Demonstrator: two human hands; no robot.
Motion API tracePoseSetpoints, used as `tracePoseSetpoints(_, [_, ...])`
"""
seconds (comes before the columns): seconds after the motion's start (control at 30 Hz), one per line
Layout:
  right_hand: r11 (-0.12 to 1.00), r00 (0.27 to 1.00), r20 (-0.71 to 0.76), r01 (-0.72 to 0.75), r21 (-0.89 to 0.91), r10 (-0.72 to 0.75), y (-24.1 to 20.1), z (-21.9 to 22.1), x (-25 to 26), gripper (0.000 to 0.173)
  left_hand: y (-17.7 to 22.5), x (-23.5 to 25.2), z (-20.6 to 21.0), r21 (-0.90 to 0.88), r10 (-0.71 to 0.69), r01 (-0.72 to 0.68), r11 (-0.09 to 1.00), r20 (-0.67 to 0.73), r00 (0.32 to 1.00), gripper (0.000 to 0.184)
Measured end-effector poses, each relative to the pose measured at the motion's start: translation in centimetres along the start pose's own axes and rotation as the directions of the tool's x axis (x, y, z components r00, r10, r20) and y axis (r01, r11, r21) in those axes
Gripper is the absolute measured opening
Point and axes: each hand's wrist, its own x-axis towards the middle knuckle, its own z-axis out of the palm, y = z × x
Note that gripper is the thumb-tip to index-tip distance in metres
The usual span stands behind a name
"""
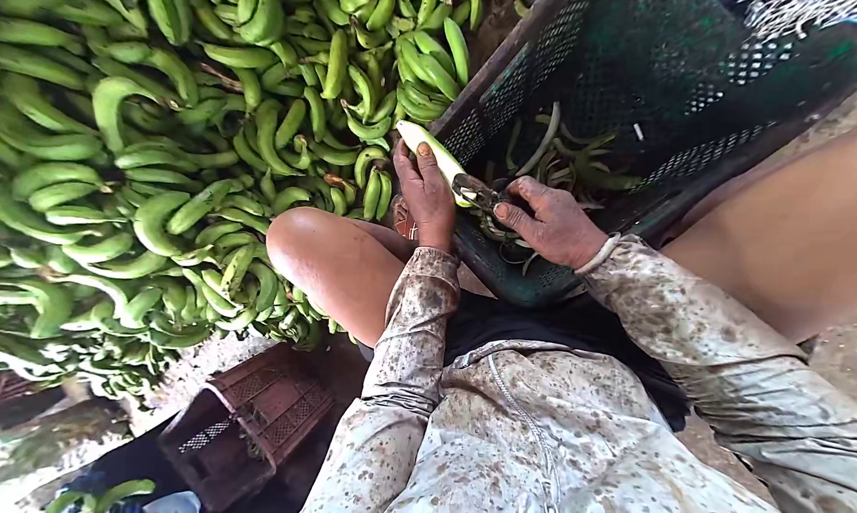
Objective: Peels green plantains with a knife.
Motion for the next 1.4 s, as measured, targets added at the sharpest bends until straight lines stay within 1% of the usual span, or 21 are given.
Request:
tracePoseSetpoints(0.07, [0.999, 0.999, -0.002, -0.048, -0.019, 0.048, 0.5, -0.2, 0.7, 0.046, 0.4, -0.5, -0.2, -0.037, -0.065, 0.07, 0.997, 0.137, 0.988, 0.044])
tracePoseSetpoints(0.1, [0.997, 0.997, -0.016, -0.073, -0.029, 0.072, 0.9, -0.5, 1.3, 0.044, 0.8, -1.1, -0.3, -0.092, -0.136, 0.164, 0.982, 0.259, 0.956, 0.041])
tracePoseSetpoints(0.13, [0.994, 0.994, -0.025, -0.107, -0.033, 0.107, 1.3, -0.9, 1.9, 0.044, 1.4, -1.6, -0.6, -0.133, -0.215, 0.296, 0.946, 0.427, 0.878, 0.037])
tracePoseSetpoints(0.17, [0.988, 0.988, -0.031, -0.152, -0.034, 0.151, 1.7, -1.6, 2.6, 0.044, 1.6, -2.0, -1.1, -0.147, -0.27, 0.444, 0.884, 0.616, 0.74, 0.034])
tracePoseSetpoints(0.23, [0.968, 0.967, -0.075, -0.246, -0.041, 0.243, 3.0, -2.9, 3.5, 0.045, 1.2, -2.1, -2.0, -0.103, -0.252, 0.7, 0.707, 0.888, 0.385, 0.041])
tracePoseSetpoints(0.27, [0.956, 0.952, -0.12, -0.289, -0.04, 0.283, 3.7, -3.5, 3.8, 0.046, 1.0, -2.3, -2.2, -0.068, -0.206, 0.77, 0.634, 0.945, 0.253, 0.044])
tracePoseSetpoints(0.3, [0.946, 0.935, -0.165, -0.324, -0.029, 0.315, 4.2, -4.0, 4.1, 0.047, 1.0, -2.3, -2.3, -0.05, -0.17, 0.799, 0.599, 0.967, 0.188, 0.045])
tracePoseSetpoints(0.33, [0.932, 0.915, -0.198, -0.361, -0.012, 0.352, 4.4, -4.5, 4.3, 0.048, 1.1, -2.2, -2.4, -0.064, -0.159, 0.796, 0.601, 0.967, 0.198, 0.045])
tracePoseSetpoints(0.37, [0.923, 0.901, -0.215, -0.385, 0.002, 0.376, 4.2, -4.8, 4.1, 0.048, 1.2, -2.2, -2.3, -0.1, -0.188, 0.764, 0.637, 0.941, 0.28, 0.044])
tracePoseSetpoints(0.4, [0.924, 0.899, -0.23, -0.383, -0.001, 0.373, 3.8, -5.0, 3.8, 0.048, 1.4, -2.1, -2.2, -0.141, -0.242, 0.711, 0.689, 0.88, 0.409, 0.04])
tracePoseSetpoints(0.47, [0.942, 0.919, -0.232, -0.335, -0.035, 0.318, 2.7, -4.7, 3.1, 0.047, 1.7, -2.1, -1.3, -0.251, -0.339, 0.606, 0.755, 0.641, 0.688, 0.039])
tracePoseSetpoints(0.5, [0.955, 0.936, -0.219, -0.293, -0.05, 0.276, 2.4, -4.1, 2.7, 0.048, 1.6, -1.9, -0.8, -0.341, -0.359, 0.565, 0.752, 0.506, 0.784, 0.044])
tracePoseSetpoints(0.57, [0.979, 0.964, -0.197, -0.194, -0.059, 0.179, 2.0, -2.5, 2.2, 0.05, 1.2, -1.2, -0.1, -0.51, -0.389, 0.484, 0.711, 0.288, 0.875, 0.046])
tracePoseSetpoints(0.63, [0.991, 0.98, -0.164, -0.12, -0.058, 0.109, 1.8, -1.0, 1.9, 0.05, 1.2, -0.5, 0.2, -0.613, -0.454, 0.442, 0.655, 0.149, 0.878, 0.039])
tracePoseSetpoints(0.73, [0.992, 0.991, -0.124, -0.071, -0.107, 0.057, 1.7, 0.4, 1.6, 0.051, 1.3, -0.3, 0.1, -0.715, -0.526, 0.41, 0.566, 0.069, 0.847, 0.035])
tracePoseSetpoints(0.93, [0.974, 0.988, -0.147, -0.07, -0.216, 0.038, 1.3, 0.9, 1.0, 0.056, 0.9, -0.6, 0.9, -0.7, -0.552, 0.39, 0.598, -0.007, 0.834, 0.029])
tracePoseSetpoints(1.1, [0.963, 0.983, -0.125, -0.161, -0.215, 0.137, 0.8, 0.2, 1.8, 0.054, 1.0, -0.3, 0.9, -0.69, -0.51, 0.383, 0.614, 0.022, 0.86, 0.031])
tracePoseSetpoints(1.2, [0.974, 0.982, -0.118, -0.167, -0.156, 0.149, 1.1, -0.5, 2.4, 0.048, 1.2, -0.2, 0.6, -0.607, -0.431, 0.446, 0.657, 0.183, 0.884, 0.031])
tracePoseSetpoints(1.27, [0.984, 0.984, -0.135, -0.132, -0.12, 0.116, 1.7, -1.0, 2.8, 0.045, 1.2, -0.5, 0.4, -0.485, -0.372, 0.516, 0.706, 0.366, 0.853, 0.026])
tracePoseSetpoints(1.33, [0.99, 0.99, -0.115, -0.098, -0.101, 0.086, 2.5, -1.8, 3.1, 0.043, 1.0, -0.7, -0.1, -0.29, -0.338, 0.579, 0.762, 0.584, 0.738, 0.024])
tracePoseSetpoints(1.4, [0.99, 0.992, -0.096, -0.095, -0.101, 0.085, 3.1, -2.4, 3.2, 0.041, 0.9, -0.7, -0.8, -0.104, -0.294, 0.563, 0.82, 0.768, 0.57, 0.03])
